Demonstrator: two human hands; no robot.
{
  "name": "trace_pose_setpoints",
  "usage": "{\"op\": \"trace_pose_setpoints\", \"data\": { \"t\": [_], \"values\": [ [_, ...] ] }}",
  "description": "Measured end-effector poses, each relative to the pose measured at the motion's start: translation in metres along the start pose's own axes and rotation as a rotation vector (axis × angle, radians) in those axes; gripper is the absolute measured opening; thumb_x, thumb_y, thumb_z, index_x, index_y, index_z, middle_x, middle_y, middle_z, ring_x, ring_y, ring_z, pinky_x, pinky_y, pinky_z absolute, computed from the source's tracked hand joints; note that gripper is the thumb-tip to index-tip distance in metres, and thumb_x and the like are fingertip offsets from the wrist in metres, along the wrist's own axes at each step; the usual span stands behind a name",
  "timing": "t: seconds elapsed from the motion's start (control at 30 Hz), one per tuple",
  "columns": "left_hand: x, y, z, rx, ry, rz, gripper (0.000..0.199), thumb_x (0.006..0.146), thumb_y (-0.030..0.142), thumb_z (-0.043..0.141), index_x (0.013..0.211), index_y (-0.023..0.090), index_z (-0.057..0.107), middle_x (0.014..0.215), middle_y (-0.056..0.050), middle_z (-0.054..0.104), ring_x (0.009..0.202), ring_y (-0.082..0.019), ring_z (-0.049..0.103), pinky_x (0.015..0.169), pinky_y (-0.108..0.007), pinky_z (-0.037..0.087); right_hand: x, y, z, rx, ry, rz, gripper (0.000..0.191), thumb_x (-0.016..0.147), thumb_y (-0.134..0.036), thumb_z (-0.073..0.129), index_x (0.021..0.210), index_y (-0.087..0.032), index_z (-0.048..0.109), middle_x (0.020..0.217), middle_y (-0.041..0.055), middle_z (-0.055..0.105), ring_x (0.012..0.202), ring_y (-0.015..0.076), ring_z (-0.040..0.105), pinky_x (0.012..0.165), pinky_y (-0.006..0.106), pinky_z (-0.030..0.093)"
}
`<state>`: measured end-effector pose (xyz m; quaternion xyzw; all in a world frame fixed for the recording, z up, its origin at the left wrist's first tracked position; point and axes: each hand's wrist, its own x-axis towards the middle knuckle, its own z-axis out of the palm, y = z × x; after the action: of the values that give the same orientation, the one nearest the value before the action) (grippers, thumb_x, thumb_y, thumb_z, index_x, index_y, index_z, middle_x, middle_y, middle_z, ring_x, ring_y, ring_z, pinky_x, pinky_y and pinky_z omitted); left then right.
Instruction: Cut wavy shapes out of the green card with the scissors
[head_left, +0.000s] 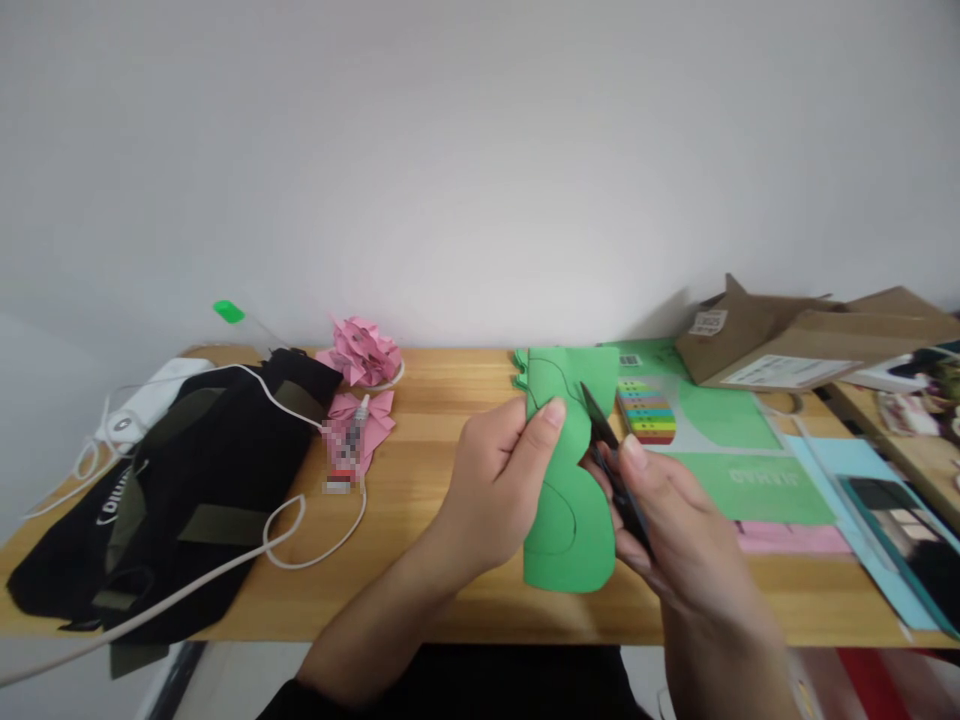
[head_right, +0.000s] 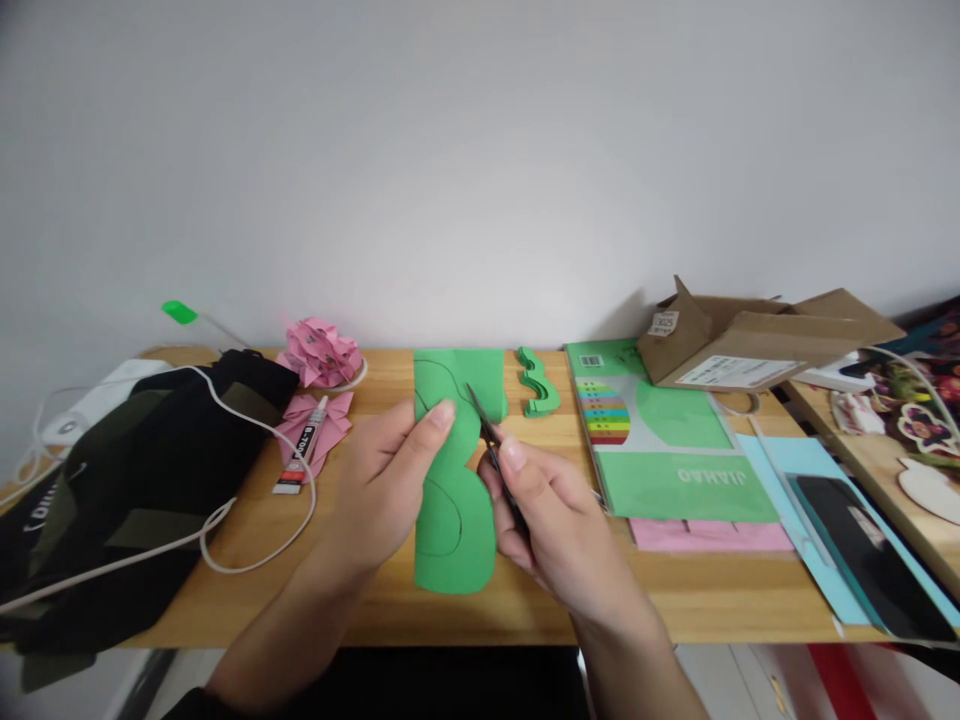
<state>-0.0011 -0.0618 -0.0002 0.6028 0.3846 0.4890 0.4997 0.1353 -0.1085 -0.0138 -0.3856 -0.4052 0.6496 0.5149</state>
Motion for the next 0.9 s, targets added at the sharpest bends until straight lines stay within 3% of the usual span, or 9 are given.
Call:
{"op": "trace_pose_setpoints", "data": {
  "t": [0.37, 0.9],
  "values": [
    [-0.0019, -0.0022, 0.0005, -0.037, -0.018, 0.010, 0.044, 0.093, 0.038, 0.047, 0.059, 0.020, 0.026, 0.054, 0.005, 0.026, 0.050, -0.009, 0.023, 0.046, -0.028, 0.022, -0.0010, -0.0004, -0.0018, -0.049, 0.038, 0.007, 0.046, 0.092, -0.054, 0.050, 0.062, -0.018, 0.047, 0.043, -0.0081, 0.031, 0.039, 0.0044, 0.019, 0.035, 0.019, 0.012],
    [-0.0017, 0.0054, -0.0045, -0.088, -0.083, -0.052, 0.042, 0.092, 0.036, 0.048, 0.058, 0.020, 0.032, 0.054, 0.005, 0.029, 0.050, -0.008, 0.024, 0.046, -0.026, 0.025, -0.0015, -0.0071, -0.0065, -0.094, -0.024, 0.059, 0.047, 0.092, -0.057, 0.046, 0.066, -0.018, 0.046, 0.043, -0.0102, 0.027, 0.037, 0.0036, 0.015, 0.035, 0.020, 0.010]
  ]
}}
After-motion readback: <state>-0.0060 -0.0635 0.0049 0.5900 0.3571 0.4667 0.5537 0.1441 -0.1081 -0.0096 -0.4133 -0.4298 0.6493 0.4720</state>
